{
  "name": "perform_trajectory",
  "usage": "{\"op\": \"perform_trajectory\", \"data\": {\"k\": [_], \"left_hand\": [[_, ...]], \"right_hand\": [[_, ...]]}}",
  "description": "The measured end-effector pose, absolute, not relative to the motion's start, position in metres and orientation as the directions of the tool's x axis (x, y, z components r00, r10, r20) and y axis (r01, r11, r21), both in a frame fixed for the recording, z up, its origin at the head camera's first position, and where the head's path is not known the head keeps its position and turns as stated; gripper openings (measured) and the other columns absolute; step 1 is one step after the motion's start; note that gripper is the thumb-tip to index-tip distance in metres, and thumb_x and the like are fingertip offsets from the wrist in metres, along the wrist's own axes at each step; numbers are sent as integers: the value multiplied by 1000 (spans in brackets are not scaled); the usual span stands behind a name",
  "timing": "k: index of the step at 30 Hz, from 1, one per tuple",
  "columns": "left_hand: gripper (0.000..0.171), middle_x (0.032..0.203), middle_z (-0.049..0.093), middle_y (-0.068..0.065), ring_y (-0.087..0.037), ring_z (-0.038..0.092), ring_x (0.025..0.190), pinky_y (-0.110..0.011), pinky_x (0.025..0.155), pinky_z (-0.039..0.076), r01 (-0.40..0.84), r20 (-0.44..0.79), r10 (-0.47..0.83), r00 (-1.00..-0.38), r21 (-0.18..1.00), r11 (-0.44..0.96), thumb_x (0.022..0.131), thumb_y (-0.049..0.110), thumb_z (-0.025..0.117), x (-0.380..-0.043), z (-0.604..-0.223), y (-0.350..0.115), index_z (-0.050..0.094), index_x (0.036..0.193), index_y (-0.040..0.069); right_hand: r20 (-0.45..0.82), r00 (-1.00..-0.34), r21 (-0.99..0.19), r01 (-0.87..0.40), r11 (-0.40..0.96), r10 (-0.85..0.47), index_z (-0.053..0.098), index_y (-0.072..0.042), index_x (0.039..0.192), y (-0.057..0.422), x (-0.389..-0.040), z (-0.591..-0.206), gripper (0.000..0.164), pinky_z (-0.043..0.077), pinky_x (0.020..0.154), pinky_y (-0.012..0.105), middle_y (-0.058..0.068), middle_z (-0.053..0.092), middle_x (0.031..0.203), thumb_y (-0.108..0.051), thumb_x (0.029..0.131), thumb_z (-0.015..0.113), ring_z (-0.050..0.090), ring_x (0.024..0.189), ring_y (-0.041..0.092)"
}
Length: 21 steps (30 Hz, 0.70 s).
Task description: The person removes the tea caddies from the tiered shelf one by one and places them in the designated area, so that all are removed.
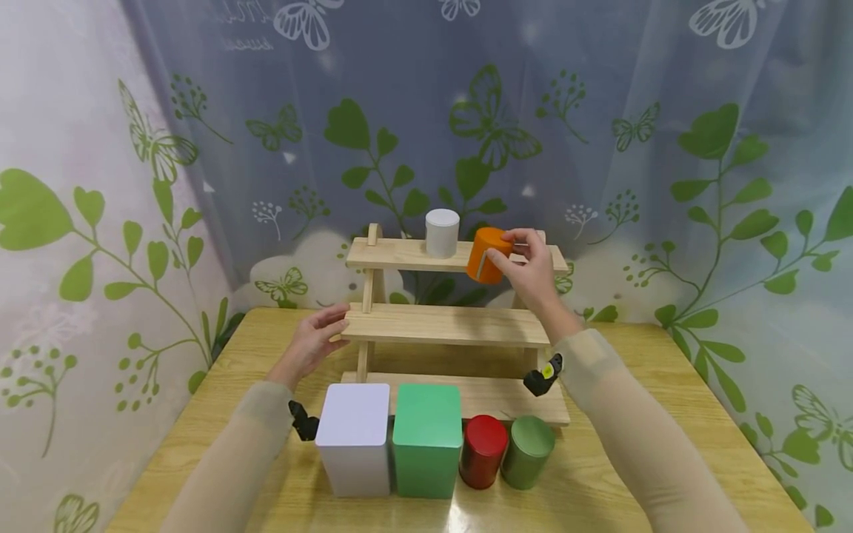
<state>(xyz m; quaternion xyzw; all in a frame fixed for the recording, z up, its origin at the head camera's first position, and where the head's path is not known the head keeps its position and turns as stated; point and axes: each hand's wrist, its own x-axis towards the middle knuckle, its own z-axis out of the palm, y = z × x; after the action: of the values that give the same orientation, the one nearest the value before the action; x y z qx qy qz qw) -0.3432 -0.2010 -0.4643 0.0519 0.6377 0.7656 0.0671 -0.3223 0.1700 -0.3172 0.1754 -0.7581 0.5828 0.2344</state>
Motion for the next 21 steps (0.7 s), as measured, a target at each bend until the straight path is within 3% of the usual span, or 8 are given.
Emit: {"op": "perform_trajectory", "data": {"k": [7, 14, 21], "left_hand": [[47, 134, 38, -15, -17, 54, 102, -43, 89, 44, -51, -13, 193, -981, 980, -195, 94, 5, 53, -335, -454, -199, 39, 139, -2], [46, 134, 38, -16, -16, 54, 102, -46, 92, 41, -44, -5, 203, -979, 982, -186, 95, 3, 50, -328, -445, -197, 37, 139, -3], [47, 135, 38, -16, -19, 53, 104, -41, 88, 45, -46, -8, 185, -983, 978, -204, 94, 6, 54, -335, -454, -200, 40, 138, -2]], "right_hand": [[576, -817, -795, -553, 248, 27, 54, -1, 107, 177, -323, -326, 35, 49, 76, 27, 9, 51, 114, -19, 83, 71, 55, 100, 24], [580, -815, -794, -561, 232, 13, 53, 2, 108, 183, -313, -329, 34, 48, 76, 24, 11, 50, 117, -14, 83, 70, 55, 100, 24], [570, -821, -798, -556, 233, -8, 52, 3, 108, 190, -300, -335, 34, 48, 81, 26, 9, 49, 117, -12, 84, 70, 55, 101, 21]]}}
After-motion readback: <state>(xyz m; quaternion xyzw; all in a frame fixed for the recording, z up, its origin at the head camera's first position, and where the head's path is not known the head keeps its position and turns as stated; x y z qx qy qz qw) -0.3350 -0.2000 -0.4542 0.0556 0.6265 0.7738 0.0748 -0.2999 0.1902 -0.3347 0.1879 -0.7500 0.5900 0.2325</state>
